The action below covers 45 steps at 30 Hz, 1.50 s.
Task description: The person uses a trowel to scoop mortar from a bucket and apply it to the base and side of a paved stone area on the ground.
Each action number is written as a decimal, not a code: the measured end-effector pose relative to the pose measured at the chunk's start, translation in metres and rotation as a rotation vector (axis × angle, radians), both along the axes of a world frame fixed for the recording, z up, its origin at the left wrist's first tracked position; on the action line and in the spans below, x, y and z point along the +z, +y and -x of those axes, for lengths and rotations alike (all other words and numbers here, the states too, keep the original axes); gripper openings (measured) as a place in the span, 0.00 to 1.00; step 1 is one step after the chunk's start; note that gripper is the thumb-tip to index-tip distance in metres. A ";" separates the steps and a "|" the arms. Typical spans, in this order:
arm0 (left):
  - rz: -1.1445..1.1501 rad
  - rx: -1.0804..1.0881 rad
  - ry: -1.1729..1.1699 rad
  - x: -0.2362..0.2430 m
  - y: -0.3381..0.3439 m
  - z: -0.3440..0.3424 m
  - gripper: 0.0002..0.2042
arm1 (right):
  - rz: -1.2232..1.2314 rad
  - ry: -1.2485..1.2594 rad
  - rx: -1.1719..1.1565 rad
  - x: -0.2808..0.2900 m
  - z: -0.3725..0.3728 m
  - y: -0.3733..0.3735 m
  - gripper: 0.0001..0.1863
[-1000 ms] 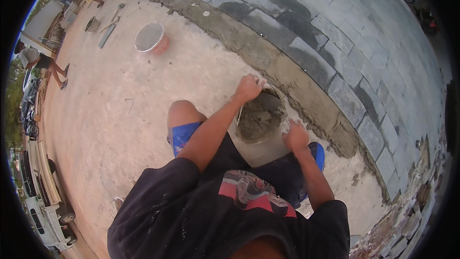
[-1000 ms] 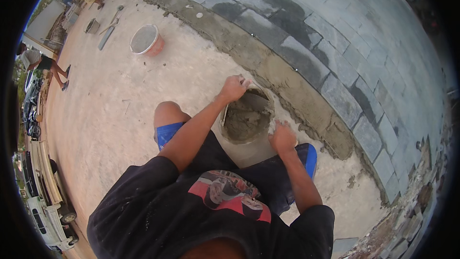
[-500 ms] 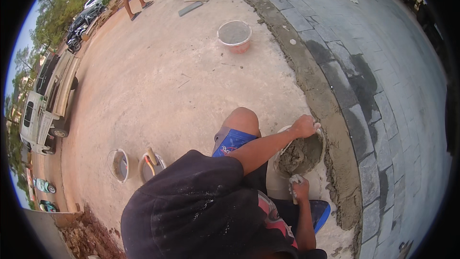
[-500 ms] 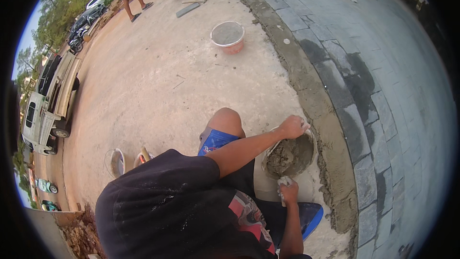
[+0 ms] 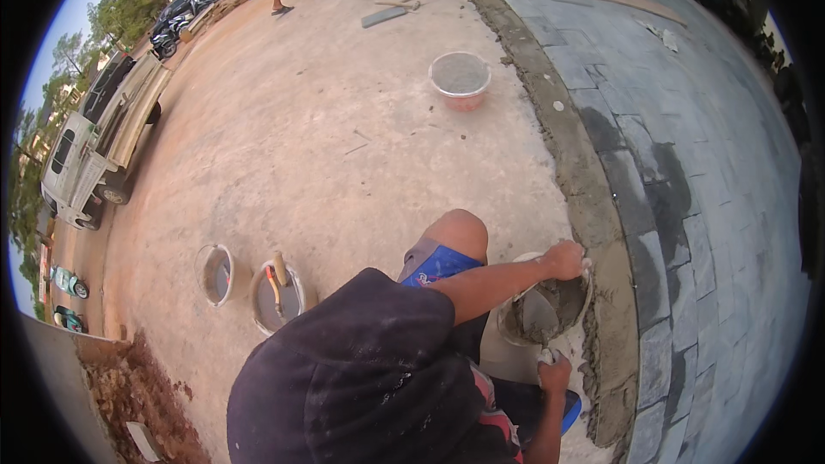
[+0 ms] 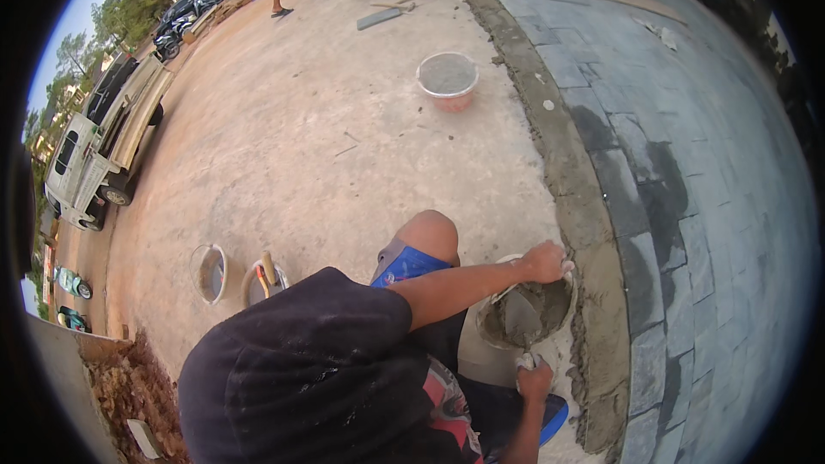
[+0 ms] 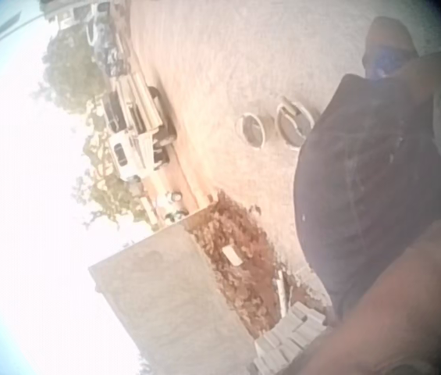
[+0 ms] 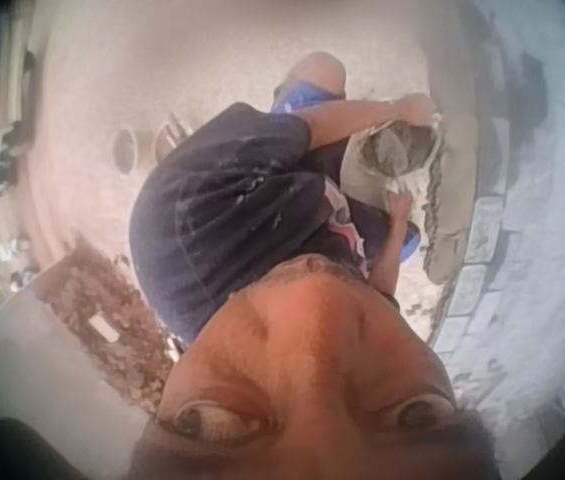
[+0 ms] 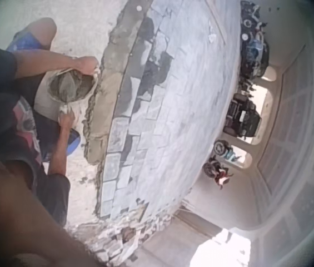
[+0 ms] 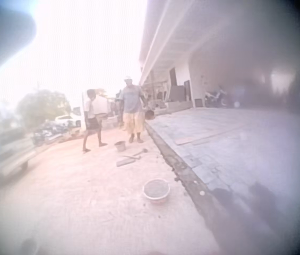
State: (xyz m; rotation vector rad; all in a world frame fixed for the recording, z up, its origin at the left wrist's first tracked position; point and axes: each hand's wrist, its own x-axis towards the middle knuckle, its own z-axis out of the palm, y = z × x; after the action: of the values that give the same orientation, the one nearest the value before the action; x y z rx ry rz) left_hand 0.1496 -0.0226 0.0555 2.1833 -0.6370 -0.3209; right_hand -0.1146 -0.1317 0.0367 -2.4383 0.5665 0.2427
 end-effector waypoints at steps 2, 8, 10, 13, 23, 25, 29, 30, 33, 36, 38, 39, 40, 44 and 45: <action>-0.023 -0.018 0.023 -0.001 0.000 0.003 0.21 | 0.122 -0.039 -0.063 0.006 0.005 0.003 0.23; -0.043 -0.017 -0.029 -0.015 -0.004 0.005 0.22 | -0.026 -0.057 -0.020 -0.020 -0.003 0.025 0.18; -0.057 -0.081 0.011 -0.001 -0.017 0.009 0.22 | -0.258 -0.083 -0.043 -0.037 -0.003 0.031 0.16; -0.071 -0.055 -0.023 -0.009 -0.014 0.011 0.22 | -0.412 -0.019 -0.077 -0.020 -0.024 0.044 0.15; -0.515 -0.589 -0.323 0.003 -0.003 -0.071 0.21 | -0.775 0.046 -0.321 0.034 -0.005 0.016 0.14; -0.574 -0.627 -0.411 -0.009 0.026 -0.103 0.20 | -0.798 0.007 -0.312 0.038 -0.012 0.021 0.14; -0.536 -0.528 -0.312 -0.003 0.065 -0.154 0.29 | -0.701 -0.080 -0.349 0.048 -0.028 0.012 0.13; -0.538 -0.474 -0.252 0.003 0.072 -0.162 0.30 | -0.681 -0.105 -0.370 0.049 -0.030 0.004 0.14; -0.538 -0.291 -0.250 0.013 0.126 -0.192 0.28 | -0.600 -0.161 -0.396 0.051 -0.052 -0.010 0.17; -0.503 0.018 -0.103 -0.015 0.196 -0.238 0.30 | -0.383 -0.208 -0.328 0.058 -0.091 -0.024 0.19; -0.510 0.137 -0.075 -0.027 0.221 -0.243 0.31 | -0.158 -0.252 -0.288 0.059 -0.113 -0.037 0.21; -0.516 0.220 -0.057 -0.033 0.234 -0.243 0.31 | -0.032 -0.283 -0.267 0.053 -0.127 -0.042 0.22; -0.510 0.216 -0.085 -0.048 0.261 -0.249 0.31 | 0.084 -0.319 -0.232 0.049 -0.145 -0.043 0.23; -0.132 0.516 0.100 -0.095 0.330 -0.232 0.28 | 0.352 -0.158 -0.291 0.014 -0.213 -0.049 0.27; 0.077 0.674 0.231 -0.102 0.336 -0.225 0.27 | 0.442 -0.110 -0.282 0.004 -0.226 -0.055 0.28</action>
State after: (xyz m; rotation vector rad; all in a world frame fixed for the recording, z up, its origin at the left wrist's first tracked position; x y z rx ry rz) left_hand 0.3746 0.3129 -0.0468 2.1051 0.2208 -0.1765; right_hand 0.1115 -0.1869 0.0408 -2.7221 0.9893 -0.1500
